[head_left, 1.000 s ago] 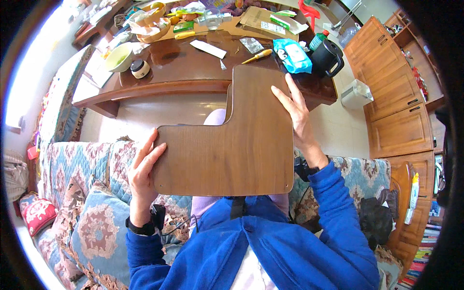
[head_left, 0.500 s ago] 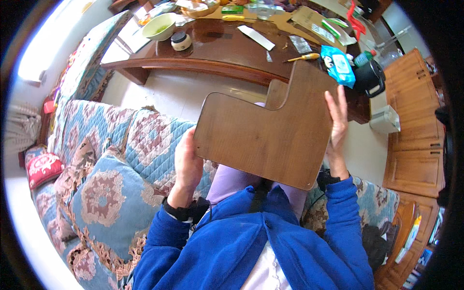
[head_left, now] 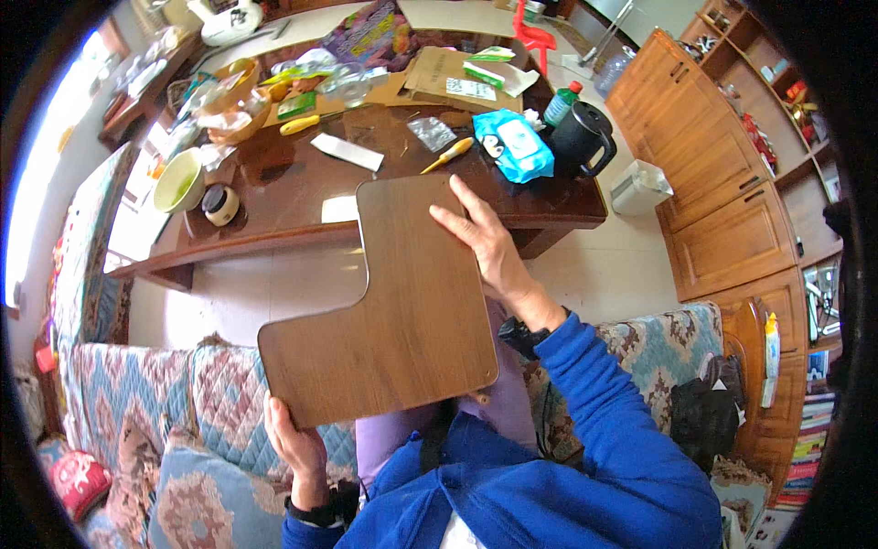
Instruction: The person assembles a small wooden stool by inserting dowels into pre-drilled holes and attaching legs to the seat. They then attach a second wooden panel to the assembled stool using screws and a screwdriver, tightening each screw to secure the panel.
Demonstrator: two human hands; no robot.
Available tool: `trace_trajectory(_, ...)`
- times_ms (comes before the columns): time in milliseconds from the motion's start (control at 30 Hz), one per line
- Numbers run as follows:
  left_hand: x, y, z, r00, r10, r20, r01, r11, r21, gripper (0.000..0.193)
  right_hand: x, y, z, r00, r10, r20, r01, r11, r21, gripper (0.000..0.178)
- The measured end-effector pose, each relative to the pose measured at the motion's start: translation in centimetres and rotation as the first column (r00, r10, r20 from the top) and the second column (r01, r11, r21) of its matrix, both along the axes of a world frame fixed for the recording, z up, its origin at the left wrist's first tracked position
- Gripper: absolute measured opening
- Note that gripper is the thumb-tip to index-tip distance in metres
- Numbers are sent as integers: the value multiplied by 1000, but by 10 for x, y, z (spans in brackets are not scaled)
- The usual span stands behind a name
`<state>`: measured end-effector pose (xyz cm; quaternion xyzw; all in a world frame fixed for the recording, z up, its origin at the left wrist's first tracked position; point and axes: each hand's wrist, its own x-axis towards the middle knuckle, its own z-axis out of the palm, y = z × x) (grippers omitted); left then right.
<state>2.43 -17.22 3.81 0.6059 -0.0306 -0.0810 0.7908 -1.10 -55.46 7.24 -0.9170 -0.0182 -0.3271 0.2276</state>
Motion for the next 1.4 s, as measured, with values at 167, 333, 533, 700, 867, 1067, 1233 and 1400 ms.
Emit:
trace_trajectory(167, -1, -3, -6, 995, 71, 72, -88, 958, 272, 34, -11, -6, 6, 999, -11, 31, 11, 1000, -8, 47)
trace_trajectory(333, -2, -11, 11, 995, 96, 1, -92, 953, 290, 38, -6, -17, -4, 1000, -2, -24, 3, 999, 38, 46)
trace_trajectory(533, 2, -22, 25, 995, 97, -18, -87, 952, 294, 35, -4, -29, -18, 999, -7, 52, -4, 975, 221, 63)
trace_trajectory(700, -1, -9, 7, 983, 171, -66, -148, 953, 264, 40, 35, -88, -37, 934, 276, -227, -84, 787, 611, 73)
trace_trajectory(867, -3, 27, -15, 955, -90, 284, -221, 425, 878, 43, 125, -153, -65, 859, 501, -102, -61, 298, 953, 61)
trace_trajectory(1067, -1, 24, -11, 956, 169, -241, -161, 986, 53, 44, 238, -169, -111, 893, -53, -448, 99, 992, 79, 21)
trace_trajectory(1233, 3, 12, 9, 926, 159, -342, -166, 986, 7, 52, 253, -176, -139, 901, -65, -429, 7, 991, -136, 8)
trace_trajectory(1400, 9, 8, 13, 935, 152, -321, -155, 988, 19, 54, 251, -184, -139, 886, 5, -463, -65, 991, -114, 13)
